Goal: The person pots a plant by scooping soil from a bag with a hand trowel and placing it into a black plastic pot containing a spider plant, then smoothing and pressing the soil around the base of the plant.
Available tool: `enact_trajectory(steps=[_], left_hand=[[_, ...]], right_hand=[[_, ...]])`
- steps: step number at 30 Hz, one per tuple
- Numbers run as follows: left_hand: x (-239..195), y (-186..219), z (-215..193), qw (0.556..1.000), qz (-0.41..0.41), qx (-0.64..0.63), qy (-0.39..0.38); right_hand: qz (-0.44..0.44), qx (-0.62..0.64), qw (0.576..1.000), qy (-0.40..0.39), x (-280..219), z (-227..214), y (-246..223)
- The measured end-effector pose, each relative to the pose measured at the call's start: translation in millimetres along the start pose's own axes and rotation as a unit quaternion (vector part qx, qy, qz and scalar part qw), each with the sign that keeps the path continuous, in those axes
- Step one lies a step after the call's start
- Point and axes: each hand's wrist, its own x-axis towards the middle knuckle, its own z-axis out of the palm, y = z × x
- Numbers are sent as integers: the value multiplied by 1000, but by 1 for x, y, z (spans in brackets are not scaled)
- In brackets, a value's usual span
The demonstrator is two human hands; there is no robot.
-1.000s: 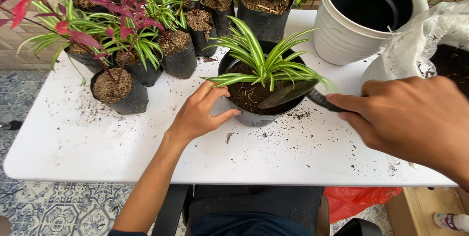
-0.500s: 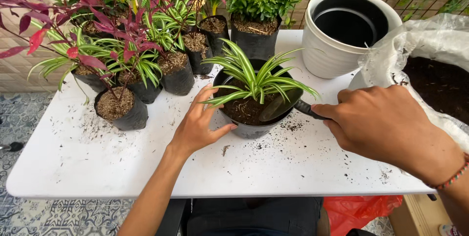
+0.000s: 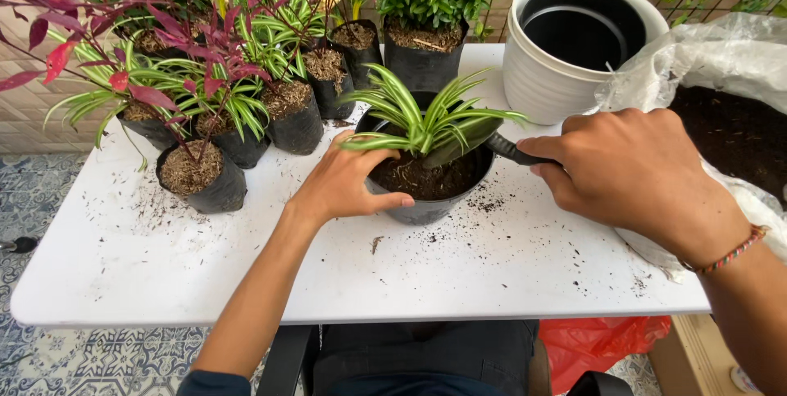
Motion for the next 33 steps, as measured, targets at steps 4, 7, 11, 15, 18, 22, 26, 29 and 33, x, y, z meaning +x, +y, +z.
enact_trajectory(steps=[4, 7, 11, 15, 18, 22, 26, 29, 33], left_hand=[[0, -14, 19, 999, 19, -25, 32], [-3, -2, 10, 999, -1, -37, 16], [-16, 15, 4, 999, -26, -30, 14], [-15, 13, 5, 998, 25, -18, 49], [-15, 14, 6, 999, 2, -30, 36], [-14, 14, 7, 999, -10, -39, 31], [-15, 13, 10, 999, -12, -40, 34], [-15, 12, 12, 998, -27, -52, 27], [-15, 12, 12, 997, -23, -63, 34]], right_hand=[[15, 12, 998, -65, -4, -11, 1], [23, -94, 995, -4, -6, 11, 8], [19, -61, 998, 30, -11, 20, 3], [27, -54, 998, 22, -17, 4, -3], [17, -24, 1000, 6, -19, -1, -5], [31, -43, 998, 27, -20, 1, -1], [4, -30, 999, 23, -15, 8, -3], [29, -32, 999, 15, -16, 2, -1], [17, -16, 1000, 5, -15, -2, -5]])
